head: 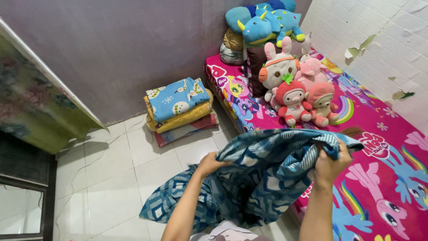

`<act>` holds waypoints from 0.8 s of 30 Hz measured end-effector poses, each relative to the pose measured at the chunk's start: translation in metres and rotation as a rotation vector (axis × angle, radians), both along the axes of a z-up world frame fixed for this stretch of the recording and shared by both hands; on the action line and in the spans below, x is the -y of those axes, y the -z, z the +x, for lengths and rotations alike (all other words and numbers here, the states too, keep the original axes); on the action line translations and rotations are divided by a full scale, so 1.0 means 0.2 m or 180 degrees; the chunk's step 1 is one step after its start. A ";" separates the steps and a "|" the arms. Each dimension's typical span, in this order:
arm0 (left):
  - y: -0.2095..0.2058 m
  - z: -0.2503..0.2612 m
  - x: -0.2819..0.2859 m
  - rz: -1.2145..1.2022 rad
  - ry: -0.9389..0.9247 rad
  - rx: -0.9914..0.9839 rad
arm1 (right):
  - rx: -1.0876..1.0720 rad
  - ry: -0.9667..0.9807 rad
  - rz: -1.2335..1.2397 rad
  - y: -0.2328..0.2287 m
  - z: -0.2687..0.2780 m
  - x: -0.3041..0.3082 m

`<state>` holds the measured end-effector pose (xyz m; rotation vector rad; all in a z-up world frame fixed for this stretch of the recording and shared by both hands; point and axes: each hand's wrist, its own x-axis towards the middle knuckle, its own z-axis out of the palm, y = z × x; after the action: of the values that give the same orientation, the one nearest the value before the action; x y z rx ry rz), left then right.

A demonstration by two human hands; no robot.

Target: The person folds two blankets by hand and stacks them on top of a yellow pillow on the floor.

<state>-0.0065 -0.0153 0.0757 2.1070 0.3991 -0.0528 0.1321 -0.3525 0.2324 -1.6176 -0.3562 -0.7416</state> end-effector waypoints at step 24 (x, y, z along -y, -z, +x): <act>-0.38 0.08 0.26 -0.1993 0.0623 0.1462 | -0.1338 -0.3366 -0.1873 -0.04 -0.32 -0.51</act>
<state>0.0095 -0.0679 0.1520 1.4696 -0.0992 0.1705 0.0687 -0.2498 0.2395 -1.7462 -1.0640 0.5487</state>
